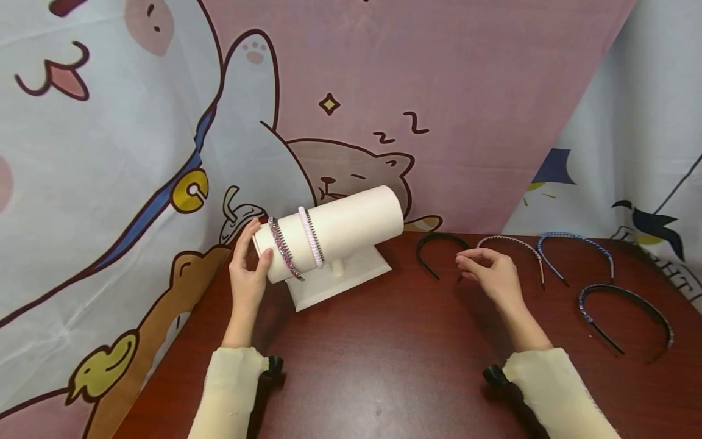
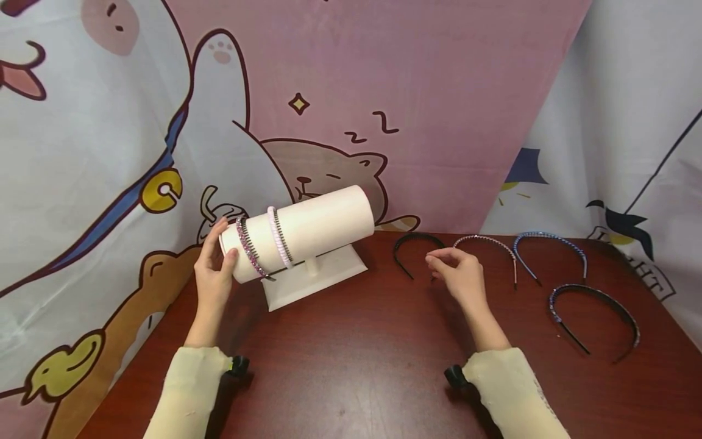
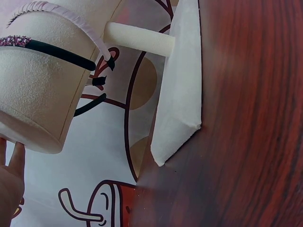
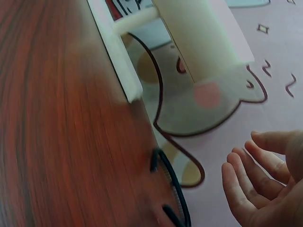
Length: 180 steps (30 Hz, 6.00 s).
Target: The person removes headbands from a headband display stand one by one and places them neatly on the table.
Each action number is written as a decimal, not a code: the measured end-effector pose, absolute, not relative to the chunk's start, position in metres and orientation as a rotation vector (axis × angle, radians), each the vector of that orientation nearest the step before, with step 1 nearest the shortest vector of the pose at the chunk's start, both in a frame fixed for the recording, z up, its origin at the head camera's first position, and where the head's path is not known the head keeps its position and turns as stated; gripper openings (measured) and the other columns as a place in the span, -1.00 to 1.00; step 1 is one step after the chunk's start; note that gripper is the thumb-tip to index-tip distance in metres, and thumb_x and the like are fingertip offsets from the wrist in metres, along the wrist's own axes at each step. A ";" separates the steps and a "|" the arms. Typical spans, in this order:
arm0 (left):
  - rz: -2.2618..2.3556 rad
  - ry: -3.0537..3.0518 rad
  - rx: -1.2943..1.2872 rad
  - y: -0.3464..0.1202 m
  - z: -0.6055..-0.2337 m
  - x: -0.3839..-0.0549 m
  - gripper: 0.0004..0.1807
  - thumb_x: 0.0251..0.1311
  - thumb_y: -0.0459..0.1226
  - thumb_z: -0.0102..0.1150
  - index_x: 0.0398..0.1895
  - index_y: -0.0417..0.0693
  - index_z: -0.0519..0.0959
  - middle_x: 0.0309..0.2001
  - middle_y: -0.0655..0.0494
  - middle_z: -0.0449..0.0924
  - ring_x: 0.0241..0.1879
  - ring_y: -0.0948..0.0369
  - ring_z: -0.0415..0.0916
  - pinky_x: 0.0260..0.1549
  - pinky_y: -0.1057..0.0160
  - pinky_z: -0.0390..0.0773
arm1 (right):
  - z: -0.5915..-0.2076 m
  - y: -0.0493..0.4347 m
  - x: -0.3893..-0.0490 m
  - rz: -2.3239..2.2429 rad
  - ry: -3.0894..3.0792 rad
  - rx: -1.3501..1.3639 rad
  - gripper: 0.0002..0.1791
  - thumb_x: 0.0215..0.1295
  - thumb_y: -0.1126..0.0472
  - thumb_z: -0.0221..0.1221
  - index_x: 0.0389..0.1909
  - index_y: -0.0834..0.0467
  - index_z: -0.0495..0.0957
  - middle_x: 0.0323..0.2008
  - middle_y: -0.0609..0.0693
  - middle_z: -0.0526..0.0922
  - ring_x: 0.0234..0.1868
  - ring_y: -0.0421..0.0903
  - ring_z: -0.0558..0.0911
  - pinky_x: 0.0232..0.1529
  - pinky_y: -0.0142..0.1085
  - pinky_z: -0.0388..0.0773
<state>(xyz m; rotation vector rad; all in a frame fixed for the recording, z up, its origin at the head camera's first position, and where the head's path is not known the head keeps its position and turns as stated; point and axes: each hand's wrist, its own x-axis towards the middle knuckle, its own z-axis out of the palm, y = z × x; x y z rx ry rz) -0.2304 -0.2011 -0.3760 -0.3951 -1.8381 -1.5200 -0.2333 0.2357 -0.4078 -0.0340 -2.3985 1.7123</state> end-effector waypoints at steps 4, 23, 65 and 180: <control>-1.530 -1.839 -0.392 -0.202 -0.377 -0.230 -0.46 0.17 -0.52 0.15 0.28 -0.40 0.43 0.40 -0.22 0.37 0.39 0.31 0.33 0.31 0.48 0.35 | -0.405 0.216 -0.234 1.672 -2.439 -0.016 -0.58 0.32 0.05 0.28 0.01 0.31 0.64 -0.31 -0.15 0.76 -0.38 -0.47 0.69 -0.31 -0.50 0.67; -1.540 -1.825 -0.415 -0.201 -0.376 -0.231 -0.45 0.16 -0.52 0.14 0.28 -0.43 0.41 0.40 -0.34 0.33 0.36 0.34 0.35 0.30 0.50 0.35 | -0.404 0.142 -0.237 1.503 -2.477 0.178 -0.76 0.26 0.03 0.32 -0.13 0.05 0.73 -0.12 0.01 0.78 -0.05 -0.08 0.66 -0.08 -0.28 0.50; -1.562 -1.811 -0.405 -0.202 -0.379 -0.233 -0.46 0.18 -0.51 0.14 0.28 -0.41 0.41 0.41 -0.30 0.32 0.39 0.27 0.34 0.31 0.48 0.35 | -0.418 0.037 -0.235 1.941 -2.244 0.418 -0.68 0.14 0.30 0.39 -0.07 0.28 0.64 -0.06 0.25 0.73 0.00 0.07 0.71 0.03 -0.22 0.68; -1.522 -1.827 -0.398 -0.200 -0.375 -0.230 -0.47 0.17 -0.53 0.14 0.27 -0.41 0.43 0.40 -0.26 0.37 0.39 0.29 0.34 0.33 0.47 0.33 | -0.395 0.140 -0.292 1.293 -2.130 -0.026 -0.83 0.23 0.20 0.30 -0.25 0.22 0.65 -0.39 0.15 0.79 -0.54 -0.64 0.51 -0.44 -0.72 0.35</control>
